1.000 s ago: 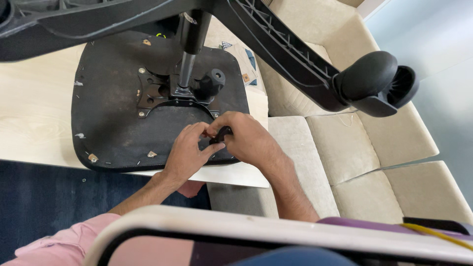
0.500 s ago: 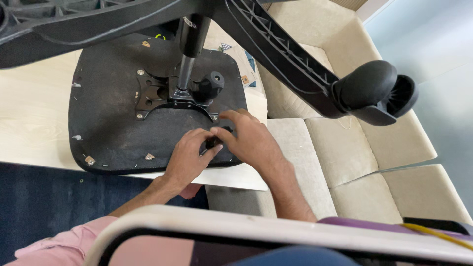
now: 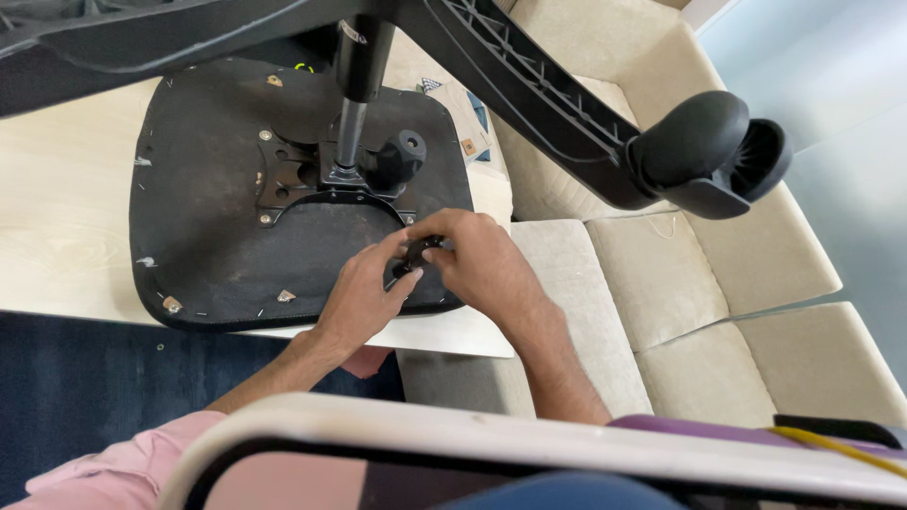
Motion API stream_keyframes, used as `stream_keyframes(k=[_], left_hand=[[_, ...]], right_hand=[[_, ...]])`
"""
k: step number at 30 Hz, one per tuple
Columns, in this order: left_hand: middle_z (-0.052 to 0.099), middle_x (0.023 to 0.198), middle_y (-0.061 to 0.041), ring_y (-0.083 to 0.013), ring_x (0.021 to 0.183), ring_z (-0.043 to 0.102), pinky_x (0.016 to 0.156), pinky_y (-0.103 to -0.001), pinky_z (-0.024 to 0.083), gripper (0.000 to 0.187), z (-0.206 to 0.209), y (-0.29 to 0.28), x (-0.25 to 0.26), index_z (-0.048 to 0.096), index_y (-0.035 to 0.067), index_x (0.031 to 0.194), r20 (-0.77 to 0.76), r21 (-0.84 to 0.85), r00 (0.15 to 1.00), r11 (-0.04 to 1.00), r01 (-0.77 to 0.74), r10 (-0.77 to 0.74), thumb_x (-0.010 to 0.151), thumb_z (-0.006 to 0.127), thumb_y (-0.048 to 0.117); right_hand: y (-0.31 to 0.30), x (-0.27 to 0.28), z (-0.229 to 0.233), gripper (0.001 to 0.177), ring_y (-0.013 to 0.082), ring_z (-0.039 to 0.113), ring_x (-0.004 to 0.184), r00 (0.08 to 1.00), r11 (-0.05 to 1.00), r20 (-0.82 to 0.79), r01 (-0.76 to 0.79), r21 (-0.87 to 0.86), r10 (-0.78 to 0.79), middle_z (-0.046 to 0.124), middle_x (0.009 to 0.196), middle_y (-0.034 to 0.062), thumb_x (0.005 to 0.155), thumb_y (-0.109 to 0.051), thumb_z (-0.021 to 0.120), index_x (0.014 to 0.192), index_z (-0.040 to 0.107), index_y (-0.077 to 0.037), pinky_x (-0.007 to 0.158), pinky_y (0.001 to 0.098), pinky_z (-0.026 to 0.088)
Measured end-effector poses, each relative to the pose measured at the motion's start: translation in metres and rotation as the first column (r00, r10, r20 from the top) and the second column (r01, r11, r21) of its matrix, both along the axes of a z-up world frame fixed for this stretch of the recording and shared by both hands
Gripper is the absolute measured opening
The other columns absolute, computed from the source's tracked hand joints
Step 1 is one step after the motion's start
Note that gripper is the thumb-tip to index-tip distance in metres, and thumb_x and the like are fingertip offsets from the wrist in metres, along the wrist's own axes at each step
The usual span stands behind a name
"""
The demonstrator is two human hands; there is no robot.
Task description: The person uses a screwdriver to tighten screws on the underside of an overturned office chair. The chair is placed on a white surface while the person works on the central mounting plate, repeatedly turning the screwdriver to secure the fasteners.
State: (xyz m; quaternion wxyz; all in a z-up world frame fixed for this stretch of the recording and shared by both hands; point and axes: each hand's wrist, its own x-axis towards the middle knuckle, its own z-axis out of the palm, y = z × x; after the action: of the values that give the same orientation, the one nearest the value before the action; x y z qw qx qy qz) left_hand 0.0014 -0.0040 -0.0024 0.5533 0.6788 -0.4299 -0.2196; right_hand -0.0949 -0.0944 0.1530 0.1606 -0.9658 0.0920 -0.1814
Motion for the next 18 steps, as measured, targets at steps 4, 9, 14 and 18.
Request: stream_keyframes(k=[4, 9, 14, 18], left_hand=[[0.07, 0.112, -0.016, -0.0322, 0.111, 0.064, 0.094, -0.045, 0.052, 0.042, 0.002, -0.003, -0.006, 0.067, 0.0, 0.12, 0.234, -0.139, 0.969, 0.989, -0.04, 0.072, 0.085, 0.08, 0.019], [0.071, 0.112, -0.01, -0.0256, 0.109, 0.067, 0.097, -0.043, 0.053, 0.04, 0.002, -0.002, -0.008, 0.067, 0.006, 0.126, 0.134, 0.068, 0.991, 0.997, -0.02, 0.011, 0.09, 0.075, 0.022], [0.068, 0.114, -0.016, -0.0323, 0.11, 0.064, 0.093, -0.049, 0.052, 0.043, 0.004, 0.002, -0.008, 0.065, -0.001, 0.126, 0.221, -0.098, 0.975, 0.994, 0.037, -0.015, 0.09, 0.075, 0.02], [0.069, 0.108, -0.012, -0.0271, 0.106, 0.065, 0.092, -0.043, 0.055, 0.036, 0.011, 0.0, -0.013, 0.07, 0.004, 0.112, 0.127, 0.162, 0.992, 0.987, 0.0, -0.02, 0.088, 0.078, 0.029]], right_hand=[[-0.002, 0.009, 0.002, 0.045, 0.031, 0.079, 0.077, 0.709, 0.8, -0.479, 0.599, 0.022, -0.518, 0.078, 0.085, 0.0242, 0.089, -0.042, 0.076, 0.098, 0.079, 0.001, 0.074, 0.0405, 0.063], [-0.003, 0.0, -0.005, 0.049, 0.0304, 0.077, 0.084, 0.901, 0.921, -0.255, 0.382, 0.081, -0.351, 0.075, 0.093, 0.0236, 0.08, -0.037, 0.083, 0.105, 0.073, 0.004, 0.073, 0.0421, 0.061], [-0.002, -0.01, -0.004, 0.036, 0.0289, 0.079, 0.084, 0.941, 0.969, -0.26, 0.238, 0.061, -0.215, 0.08, 0.091, 0.0163, 0.079, -0.029, 0.077, 0.102, 0.081, -0.001, 0.077, 0.0407, 0.06], [0.003, 0.003, -0.003, 0.041, 0.0321, 0.08, 0.082, 0.595, 0.724, -0.598, 0.689, 0.034, -0.538, 0.077, 0.083, 0.0204, 0.091, -0.039, 0.079, 0.101, 0.079, 0.001, 0.078, 0.0418, 0.064]])
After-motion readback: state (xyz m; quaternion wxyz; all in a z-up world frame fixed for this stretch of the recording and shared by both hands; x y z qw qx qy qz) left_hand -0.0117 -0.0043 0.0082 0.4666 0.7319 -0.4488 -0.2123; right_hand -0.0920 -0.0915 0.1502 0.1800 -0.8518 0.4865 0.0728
